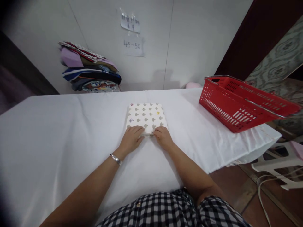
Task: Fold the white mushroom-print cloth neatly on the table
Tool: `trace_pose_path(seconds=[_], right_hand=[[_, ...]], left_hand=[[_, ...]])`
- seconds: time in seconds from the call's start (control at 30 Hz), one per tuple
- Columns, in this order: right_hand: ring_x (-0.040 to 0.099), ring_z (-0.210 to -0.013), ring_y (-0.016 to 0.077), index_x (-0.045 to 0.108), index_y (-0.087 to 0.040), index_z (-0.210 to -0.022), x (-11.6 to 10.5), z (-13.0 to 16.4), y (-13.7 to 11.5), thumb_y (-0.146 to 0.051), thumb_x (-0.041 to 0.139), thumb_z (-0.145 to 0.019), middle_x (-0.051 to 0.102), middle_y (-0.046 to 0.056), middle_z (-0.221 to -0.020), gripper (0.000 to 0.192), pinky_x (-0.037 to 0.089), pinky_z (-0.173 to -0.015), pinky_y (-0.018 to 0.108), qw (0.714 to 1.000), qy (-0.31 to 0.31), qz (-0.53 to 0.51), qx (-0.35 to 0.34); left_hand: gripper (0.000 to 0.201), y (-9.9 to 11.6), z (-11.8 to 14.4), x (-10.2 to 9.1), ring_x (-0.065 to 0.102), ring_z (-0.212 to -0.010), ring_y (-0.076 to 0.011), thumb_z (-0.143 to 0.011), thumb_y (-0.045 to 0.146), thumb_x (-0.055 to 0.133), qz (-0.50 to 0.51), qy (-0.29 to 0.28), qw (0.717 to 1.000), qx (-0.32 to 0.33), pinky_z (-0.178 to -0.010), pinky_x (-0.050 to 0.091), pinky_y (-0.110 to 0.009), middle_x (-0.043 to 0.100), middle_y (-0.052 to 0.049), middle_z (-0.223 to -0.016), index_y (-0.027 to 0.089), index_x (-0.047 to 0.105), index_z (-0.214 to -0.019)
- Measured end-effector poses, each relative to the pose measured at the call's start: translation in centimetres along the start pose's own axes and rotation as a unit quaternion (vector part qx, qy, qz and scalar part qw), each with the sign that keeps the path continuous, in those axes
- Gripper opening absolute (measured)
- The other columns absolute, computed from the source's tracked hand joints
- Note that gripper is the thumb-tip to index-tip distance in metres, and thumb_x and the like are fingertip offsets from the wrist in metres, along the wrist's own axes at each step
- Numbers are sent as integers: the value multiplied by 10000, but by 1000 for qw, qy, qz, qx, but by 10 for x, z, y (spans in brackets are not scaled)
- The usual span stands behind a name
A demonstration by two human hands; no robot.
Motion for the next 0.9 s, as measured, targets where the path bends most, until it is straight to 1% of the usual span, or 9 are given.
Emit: trace_pose_path(seconds=[0.07, 0.13, 0.27, 0.4, 0.5, 0.63, 0.73, 0.8, 0.9], right_hand=[[532, -835, 198, 659, -194, -830, -1, 0, -1, -151, 493, -889, 638, 77, -902, 181, 425, -762, 351, 1000, 3, -6, -3], [537, -838, 199, 655, -192, -838, -2, 1, -3, -145, 493, -882, 636, 80, -902, 174, 432, -764, 354, 1000, 11, -18, -6], [551, -871, 197, 648, -202, -900, -6, 4, -6, -147, 491, -871, 631, 76, -922, 170, 442, -797, 367, 998, 23, -54, 3], [551, -916, 205, 636, -212, -1014, -8, 4, -9, -179, 481, -884, 626, 82, -968, 206, 443, -826, 389, 998, 28, -55, 7], [549, -934, 206, 638, -218, -1041, -7, 5, -11, -188, 477, -896, 625, 82, -987, 219, 439, -842, 396, 999, 17, -46, -4], [549, -923, 210, 650, -217, -1023, -6, 7, -11, -167, 489, -885, 626, 82, -973, 218, 444, -830, 399, 999, 19, -47, -5], [557, -913, 206, 652, -223, -1006, -7, 7, -12, -147, 490, -877, 630, 77, -964, 220, 446, -824, 394, 998, 21, -51, -1], [562, -894, 199, 656, -221, -959, -7, 4, -13, -149, 503, -873, 633, 69, -941, 189, 444, -814, 377, 999, 22, -49, 7], [559, -835, 189, 650, -212, -823, -4, -4, -17, -181, 527, -875, 623, 54, -863, 137, 431, -780, 352, 999, 18, -31, 33]], left_hand=[[437, 8, 1, 5, 436, -1258, -244, -864, 225, 516, -2, -19, 1000, 24, -1038, 323, -453, 503, -101, -1363, 212, 464, -1298], [476, 13, 2, 12, 392, -1312, -239, -878, 232, 499, -5, -45, 998, 34, -1079, 283, -466, 453, -103, -1416, 202, 419, -1346], [440, 12, 4, 21, 401, -1315, -230, -898, 251, 474, 0, -62, 998, 33, -1088, 279, -473, 481, -91, -1397, 212, 445, -1336], [425, 10, 4, 20, 416, -1303, -228, -876, 218, 500, 9, -58, 998, 29, -1077, 288, -473, 511, -77, -1371, 235, 483, -1300], [353, 12, 2, 14, 466, -1240, -232, -862, 201, 521, 19, -47, 999, 20, -1023, 340, -452, 569, -67, -1300, 236, 547, -1212], [175, 14, -1, 2, 544, -998, -214, -885, 235, 497, 33, -25, 999, -7, -837, 427, -383, 641, -60, -1022, 218, 627, -1001], [207, 10, -2, 0, 526, -866, -196, -913, 247, 440, 34, -6, 999, -22, -770, 426, -360, 607, -56, -871, 199, 635, -863], [236, 7, -2, 1, 512, -832, -191, -919, 236, 419, 26, 2, 999, -29, -757, 422, -359, 593, -54, -841, 193, 625, -812], [223, 4, -2, 4, 501, -816, -191, -908, 204, 430, 6, 0, 1000, -30, -744, 417, -358, 588, -50, -829, 194, 612, -780]])
Point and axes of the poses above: each hand's wrist, its own z-axis away from the middle knuckle, its own x-axis out of the palm, y = z × x, the point moved 3 cm from there along -z, towards the middle knuckle
